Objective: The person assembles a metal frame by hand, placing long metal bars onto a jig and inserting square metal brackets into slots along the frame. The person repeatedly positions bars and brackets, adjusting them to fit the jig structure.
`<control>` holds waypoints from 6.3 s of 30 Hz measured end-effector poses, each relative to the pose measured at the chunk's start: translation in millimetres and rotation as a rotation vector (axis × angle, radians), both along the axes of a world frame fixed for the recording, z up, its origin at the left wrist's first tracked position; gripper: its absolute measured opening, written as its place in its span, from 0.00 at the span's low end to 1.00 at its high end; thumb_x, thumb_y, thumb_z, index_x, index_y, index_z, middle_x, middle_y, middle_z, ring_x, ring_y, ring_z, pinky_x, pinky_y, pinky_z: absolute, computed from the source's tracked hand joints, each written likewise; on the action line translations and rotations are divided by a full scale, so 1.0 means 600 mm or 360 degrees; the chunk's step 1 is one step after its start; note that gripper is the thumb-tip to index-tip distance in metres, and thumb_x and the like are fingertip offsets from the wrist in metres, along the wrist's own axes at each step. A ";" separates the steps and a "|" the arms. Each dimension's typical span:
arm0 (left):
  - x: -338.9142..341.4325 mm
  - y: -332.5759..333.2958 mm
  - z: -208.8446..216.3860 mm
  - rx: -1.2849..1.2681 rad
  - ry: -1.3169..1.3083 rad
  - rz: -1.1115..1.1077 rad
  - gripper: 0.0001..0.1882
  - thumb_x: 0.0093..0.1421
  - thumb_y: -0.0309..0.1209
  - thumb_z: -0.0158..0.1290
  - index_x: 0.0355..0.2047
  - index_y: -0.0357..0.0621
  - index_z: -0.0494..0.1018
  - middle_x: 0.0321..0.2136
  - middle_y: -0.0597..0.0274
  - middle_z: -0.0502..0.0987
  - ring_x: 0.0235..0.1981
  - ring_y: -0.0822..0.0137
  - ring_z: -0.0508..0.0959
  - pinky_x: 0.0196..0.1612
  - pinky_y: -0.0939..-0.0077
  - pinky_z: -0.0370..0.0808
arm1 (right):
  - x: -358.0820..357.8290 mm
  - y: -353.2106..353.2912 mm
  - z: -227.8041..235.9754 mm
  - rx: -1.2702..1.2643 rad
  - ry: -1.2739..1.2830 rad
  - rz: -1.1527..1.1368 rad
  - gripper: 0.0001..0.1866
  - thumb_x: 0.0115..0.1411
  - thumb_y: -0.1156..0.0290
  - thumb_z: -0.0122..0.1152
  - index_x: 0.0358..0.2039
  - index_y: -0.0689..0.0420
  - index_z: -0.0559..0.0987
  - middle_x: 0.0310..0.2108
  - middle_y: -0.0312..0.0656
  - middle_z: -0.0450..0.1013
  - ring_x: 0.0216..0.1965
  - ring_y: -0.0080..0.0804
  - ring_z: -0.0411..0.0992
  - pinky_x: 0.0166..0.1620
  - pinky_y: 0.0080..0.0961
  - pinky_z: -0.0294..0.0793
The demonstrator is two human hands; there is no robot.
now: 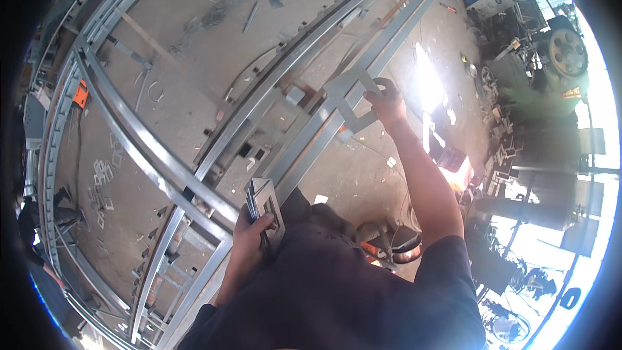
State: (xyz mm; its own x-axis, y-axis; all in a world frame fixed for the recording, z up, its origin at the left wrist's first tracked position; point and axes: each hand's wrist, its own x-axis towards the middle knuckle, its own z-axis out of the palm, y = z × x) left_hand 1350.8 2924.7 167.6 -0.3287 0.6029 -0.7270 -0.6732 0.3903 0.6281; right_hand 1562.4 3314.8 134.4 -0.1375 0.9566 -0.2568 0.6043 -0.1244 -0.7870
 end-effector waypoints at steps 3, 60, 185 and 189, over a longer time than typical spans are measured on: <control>0.022 0.107 0.006 -0.0049 -0.0025 0.0068 0.17 0.63 0.22 0.60 0.49 0.37 0.69 0.35 0.60 0.78 0.32 0.70 0.78 0.37 0.73 0.77 | 0.002 0.138 -0.002 0.0020 0.0001 0.0008 0.28 0.57 0.61 0.72 0.59 0.52 0.78 0.36 0.42 0.80 0.29 0.29 0.77 0.35 0.32 0.77; 0.340 0.887 0.047 -0.0442 -0.0162 0.1241 0.16 0.66 0.26 0.55 0.53 0.37 0.69 0.39 0.56 0.79 0.38 0.66 0.81 0.40 0.71 0.81 | -0.187 0.871 -0.222 0.1035 -0.0113 0.2291 0.26 0.60 0.55 0.70 0.58 0.49 0.80 0.57 0.40 0.76 0.64 0.44 0.68 0.69 0.43 0.64; 0.595 1.662 0.042 0.0028 0.0051 0.1349 0.17 0.69 0.25 0.56 0.57 0.37 0.72 0.44 0.60 0.80 0.43 0.68 0.80 0.49 0.70 0.78 | 0.184 1.467 -0.177 0.0709 -0.0440 0.1674 0.28 0.61 0.52 0.70 0.56 0.55 0.77 0.50 0.53 0.77 0.54 0.51 0.76 0.53 0.47 0.79; 0.584 1.663 0.040 0.0138 -0.0005 0.1269 0.17 0.69 0.25 0.56 0.56 0.33 0.70 0.44 0.56 0.80 0.44 0.66 0.80 0.51 0.67 0.78 | 0.233 1.390 -0.087 -0.0508 -0.0221 0.2172 0.29 0.63 0.49 0.69 0.55 0.58 0.79 0.50 0.54 0.80 0.53 0.53 0.78 0.54 0.46 0.77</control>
State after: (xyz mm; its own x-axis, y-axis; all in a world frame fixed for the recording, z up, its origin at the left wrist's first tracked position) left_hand 1701.2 3922.8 191.4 -0.6824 0.2415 -0.6899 -0.7305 -0.2588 0.6319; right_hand 1702.2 4149.0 82.1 -0.8528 -0.0085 -0.5221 0.4616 0.4550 -0.7615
